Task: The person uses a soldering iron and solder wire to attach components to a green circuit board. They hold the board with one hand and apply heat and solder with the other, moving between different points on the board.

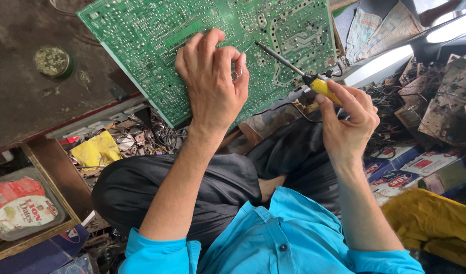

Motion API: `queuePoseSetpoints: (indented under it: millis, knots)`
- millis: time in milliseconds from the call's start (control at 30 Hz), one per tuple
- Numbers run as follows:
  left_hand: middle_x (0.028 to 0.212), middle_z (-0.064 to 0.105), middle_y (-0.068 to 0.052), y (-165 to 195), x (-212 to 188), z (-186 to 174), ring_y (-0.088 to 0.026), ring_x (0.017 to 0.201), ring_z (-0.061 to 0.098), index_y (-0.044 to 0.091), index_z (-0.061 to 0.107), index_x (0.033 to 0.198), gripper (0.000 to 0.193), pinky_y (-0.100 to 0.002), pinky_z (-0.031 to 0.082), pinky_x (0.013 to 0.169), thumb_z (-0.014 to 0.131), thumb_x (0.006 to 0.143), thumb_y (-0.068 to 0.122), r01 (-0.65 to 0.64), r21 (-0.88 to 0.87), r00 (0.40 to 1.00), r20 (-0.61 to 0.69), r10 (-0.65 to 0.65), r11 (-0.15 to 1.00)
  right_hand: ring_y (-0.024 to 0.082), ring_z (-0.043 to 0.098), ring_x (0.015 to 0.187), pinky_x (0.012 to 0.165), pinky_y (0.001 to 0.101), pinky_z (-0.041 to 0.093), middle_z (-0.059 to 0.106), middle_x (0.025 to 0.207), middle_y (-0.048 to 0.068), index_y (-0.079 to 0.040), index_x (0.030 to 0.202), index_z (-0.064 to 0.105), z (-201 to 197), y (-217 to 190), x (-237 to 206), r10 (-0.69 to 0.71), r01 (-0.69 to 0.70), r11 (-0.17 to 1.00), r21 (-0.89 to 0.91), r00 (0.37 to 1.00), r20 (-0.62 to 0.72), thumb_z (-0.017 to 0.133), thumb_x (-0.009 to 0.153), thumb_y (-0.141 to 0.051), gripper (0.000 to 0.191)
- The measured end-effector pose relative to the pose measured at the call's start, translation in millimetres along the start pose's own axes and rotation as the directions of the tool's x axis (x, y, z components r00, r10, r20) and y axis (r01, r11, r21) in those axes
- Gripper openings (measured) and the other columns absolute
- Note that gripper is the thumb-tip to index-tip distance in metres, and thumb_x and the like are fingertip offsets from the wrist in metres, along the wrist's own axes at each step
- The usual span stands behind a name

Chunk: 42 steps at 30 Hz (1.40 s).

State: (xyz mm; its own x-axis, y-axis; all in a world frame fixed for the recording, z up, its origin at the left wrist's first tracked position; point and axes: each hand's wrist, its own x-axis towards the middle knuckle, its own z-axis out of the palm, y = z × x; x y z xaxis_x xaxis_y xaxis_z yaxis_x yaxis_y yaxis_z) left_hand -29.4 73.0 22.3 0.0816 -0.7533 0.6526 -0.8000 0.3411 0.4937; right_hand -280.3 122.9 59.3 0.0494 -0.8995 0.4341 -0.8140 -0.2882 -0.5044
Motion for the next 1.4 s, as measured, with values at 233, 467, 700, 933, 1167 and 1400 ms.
queuePoseSetpoints:
  millis: [233, 467, 700, 933, 1167, 1400]
  knots:
    - [0.132, 0.056, -0.007, -1.6, 3.5, -3.1, -0.031, 0.128, 0.050, 0.010, 0.055, 0.108, 0.021, -0.053, 0.034, 0.112, 0.075, 0.101, 0.011, -0.027, -0.024, 0.999, -0.037, 0.027, 0.999, 0.020, 0.069, 0.109, 0.098, 0.0325, 0.055, 0.072, 0.117, 0.012, -0.007, 0.131, 0.075, -6.9, 6.1, 4.3, 0.092, -0.085, 0.983, 0.163, 0.995, -0.039, 0.083, 0.104, -0.007, 0.029]
    - [0.132, 0.056, -0.006, -1.3, 3.9, -3.7, -0.031, 0.128, 0.051, 0.010, 0.056, 0.108, 0.022, -0.052, 0.035, 0.112, 0.076, 0.100, 0.010, -0.025, -0.022, 0.999, -0.047, 0.024, 0.999, 0.021, 0.071, 0.108, 0.099, 0.0326, 0.056, 0.073, 0.114, 0.013, -0.005, 0.127, 0.076, -19.8, 21.2, 21.9, -0.016, 0.018, 0.998, 0.066, 0.999, -0.038, 0.083, 0.102, -0.004, 0.026]
    - [0.129, 0.056, -0.006, -1.8, 4.0, -0.3, -0.030, 0.127, 0.051, 0.011, 0.057, 0.106, 0.022, -0.051, 0.034, 0.112, 0.078, 0.101, 0.014, -0.023, 0.000, 0.999, -0.041, 0.023, 1.000, 0.021, 0.072, 0.107, 0.097, 0.0334, 0.054, 0.075, 0.111, 0.011, -0.006, 0.125, 0.077, -17.5, 16.2, 26.2, -0.033, 0.032, 0.999, 0.014, 0.999, 0.040, 0.086, 0.100, -0.007, 0.026]
    - [0.130, 0.055, -0.006, -2.8, 2.5, 1.5, -0.029, 0.128, 0.050, 0.011, 0.057, 0.105, 0.022, -0.052, 0.033, 0.113, 0.078, 0.101, 0.015, -0.016, 0.012, 0.999, -0.030, 0.017, 1.000, 0.020, 0.072, 0.106, 0.096, 0.0324, 0.055, 0.075, 0.115, 0.010, -0.006, 0.125, 0.076, -12.9, 12.9, 27.1, -0.036, 0.033, 0.998, 0.056, 0.998, 0.055, 0.086, 0.103, -0.009, 0.024]
    - [0.130, 0.055, -0.006, -1.6, 2.5, -1.0, -0.030, 0.128, 0.050, 0.011, 0.057, 0.106, 0.021, -0.052, 0.033, 0.112, 0.077, 0.101, 0.014, -0.018, 0.002, 1.000, -0.019, 0.018, 1.000, 0.020, 0.072, 0.105, 0.096, 0.0325, 0.055, 0.075, 0.110, 0.011, -0.006, 0.124, 0.077, -12.1, 16.4, 26.5, -0.045, 0.041, 0.998, 0.055, 0.997, 0.063, 0.087, 0.102, -0.008, 0.024]
    - [0.130, 0.055, -0.007, -3.3, 2.6, 0.7, -0.030, 0.128, 0.050, 0.011, 0.057, 0.107, 0.022, -0.053, 0.033, 0.112, 0.078, 0.101, 0.015, -0.015, 0.002, 1.000, -0.022, 0.015, 1.000, 0.019, 0.073, 0.100, 0.092, 0.0306, 0.054, 0.075, 0.111, 0.012, -0.004, 0.123, 0.077, -9.7, 23.5, 35.3, -0.091, 0.086, 0.994, 0.069, 0.993, 0.078, 0.086, 0.099, -0.003, 0.026]
